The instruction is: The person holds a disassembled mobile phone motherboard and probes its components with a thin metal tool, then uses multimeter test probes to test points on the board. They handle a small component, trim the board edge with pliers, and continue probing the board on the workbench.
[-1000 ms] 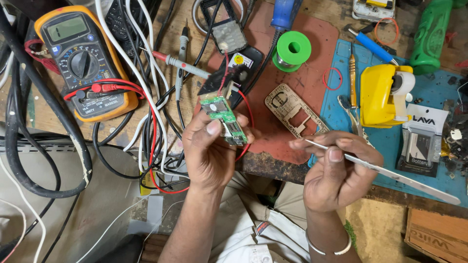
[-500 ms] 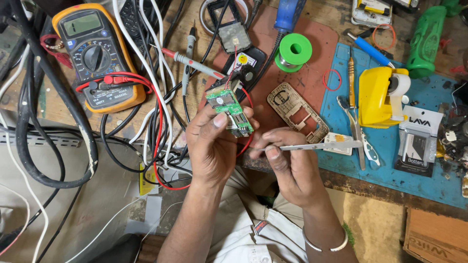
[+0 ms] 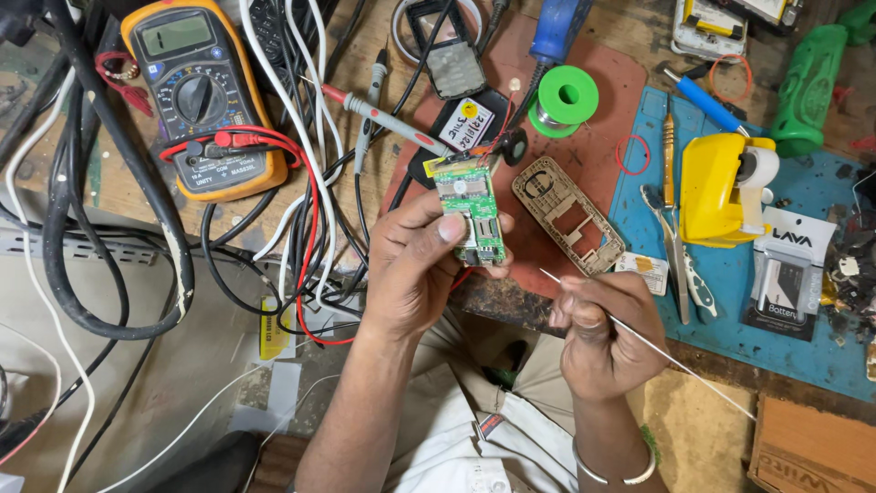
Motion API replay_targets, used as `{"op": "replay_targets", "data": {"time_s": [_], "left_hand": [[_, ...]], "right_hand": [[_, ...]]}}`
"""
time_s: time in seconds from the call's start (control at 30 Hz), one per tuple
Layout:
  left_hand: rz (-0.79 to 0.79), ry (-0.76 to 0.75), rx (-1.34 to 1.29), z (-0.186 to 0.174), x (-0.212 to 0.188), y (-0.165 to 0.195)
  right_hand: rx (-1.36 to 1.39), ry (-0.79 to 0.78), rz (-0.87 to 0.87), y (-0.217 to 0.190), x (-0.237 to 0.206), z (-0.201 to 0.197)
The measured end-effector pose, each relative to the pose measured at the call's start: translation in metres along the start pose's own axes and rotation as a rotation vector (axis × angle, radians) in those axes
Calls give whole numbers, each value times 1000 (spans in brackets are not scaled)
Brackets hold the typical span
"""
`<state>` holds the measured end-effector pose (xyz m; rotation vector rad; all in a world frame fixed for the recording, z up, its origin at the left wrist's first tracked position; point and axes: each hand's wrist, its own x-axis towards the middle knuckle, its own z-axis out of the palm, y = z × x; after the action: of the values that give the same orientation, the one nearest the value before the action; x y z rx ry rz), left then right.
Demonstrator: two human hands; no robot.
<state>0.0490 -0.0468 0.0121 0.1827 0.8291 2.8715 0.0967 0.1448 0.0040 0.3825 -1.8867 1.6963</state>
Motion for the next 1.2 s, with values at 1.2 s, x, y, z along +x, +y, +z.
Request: {"op": "replay_targets", "data": {"time_s": [1.2], "left_hand": [[-176, -59, 261, 1, 30, -22]], "right_hand": [[-6, -52, -72, 29, 10, -9]]}}
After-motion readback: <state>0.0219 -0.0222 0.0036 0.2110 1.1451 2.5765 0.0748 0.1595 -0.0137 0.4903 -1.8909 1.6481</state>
